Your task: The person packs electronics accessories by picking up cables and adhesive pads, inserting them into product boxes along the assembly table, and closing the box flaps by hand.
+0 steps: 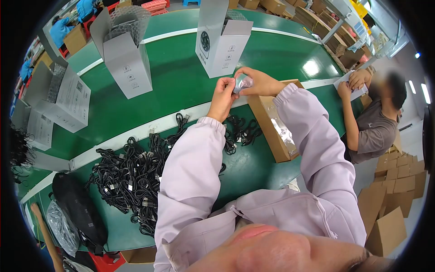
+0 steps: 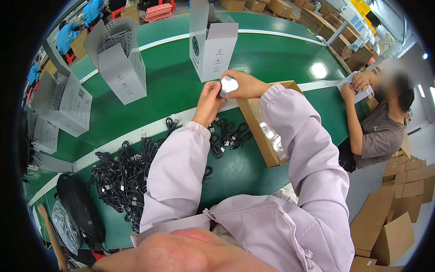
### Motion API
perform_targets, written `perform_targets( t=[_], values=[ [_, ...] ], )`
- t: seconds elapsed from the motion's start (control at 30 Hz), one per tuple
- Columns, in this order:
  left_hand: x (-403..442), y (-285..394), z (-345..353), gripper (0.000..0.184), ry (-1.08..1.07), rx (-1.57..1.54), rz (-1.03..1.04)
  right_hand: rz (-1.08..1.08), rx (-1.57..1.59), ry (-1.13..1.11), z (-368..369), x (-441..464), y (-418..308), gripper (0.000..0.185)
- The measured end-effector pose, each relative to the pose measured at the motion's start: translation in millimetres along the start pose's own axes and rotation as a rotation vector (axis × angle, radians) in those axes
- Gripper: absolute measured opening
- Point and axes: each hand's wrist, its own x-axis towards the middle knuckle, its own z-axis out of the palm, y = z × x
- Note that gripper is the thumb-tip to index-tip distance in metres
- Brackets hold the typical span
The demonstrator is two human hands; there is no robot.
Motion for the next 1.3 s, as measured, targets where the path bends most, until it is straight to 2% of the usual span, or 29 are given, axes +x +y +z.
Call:
perform_targets(
  t=[0.1,0.17,0.23,0.3,0.33,0.43,0.47,0.57,0.6,0.7,0.73,0.87,0.97,1.1,1.23,1.3],
  values=[
    [-3,3,3,0.027,0.07,0.009,-0.025,0.065,-0.037,-0.111,-31,-3,-23,0.043],
    [-2,4,-2,0.033,0.106,0.128,-0.038,-0.033,-0.086,0.245,-63,3,-45,0.041],
    [-1,5,-4,0.036,0.133,0.194,-0.045,-0.174,0.017,0.619,-95,26,-58,0.037],
    [0,3,-5,0.038,0.049,0.26,-0.114,-0.23,-0.237,0.883,-117,57,-53,0.015],
    [-1,2,-4,0.039,0.005,0.294,-0.143,-0.231,-0.227,0.878,-117,62,-50,0.015],
    [-5,4,-4,0.038,-0.002,0.324,-0.154,-0.161,-0.619,0.656,-107,75,-46,0.032],
    [-4,6,-4,0.038,-0.011,0.336,-0.164,-0.167,-0.62,0.66,-103,73,-45,0.032],
    [0,8,-6,0.037,-0.007,0.363,-0.154,-0.197,-0.275,0.688,-87,56,-36,0.028],
    [-1,6,-6,0.037,-0.001,0.374,-0.16,-0.189,-0.279,0.685,-85,53,-31,0.028],
    [-2,5,-8,0.037,-0.021,0.389,-0.157,-0.2,-0.019,0.493,-82,43,-16,0.026],
    [-2,5,-8,0.037,-0.03,0.401,-0.15,-0.195,-0.018,0.495,-82,42,-17,0.026],
    [-4,6,-8,0.036,-0.032,0.399,-0.145,-0.132,-0.255,0.405,-96,50,-19,0.03],
    [-8,9,-8,0.036,-0.026,0.404,-0.151,-0.201,-0.569,0.214,-112,72,-15,0.032],
    [-7,11,-9,0.036,-0.021,0.408,-0.146,-0.061,-0.644,0.37,-102,79,-29,0.032],
    [-5,12,-14,0.036,-0.021,0.402,-0.142,0.084,-0.584,0.513,-95,79,-40,0.025],
    [-4,12,-16,0.036,-0.018,0.402,-0.14,0.084,-0.576,0.448,-98,80,-45,0.026]
  ],
)
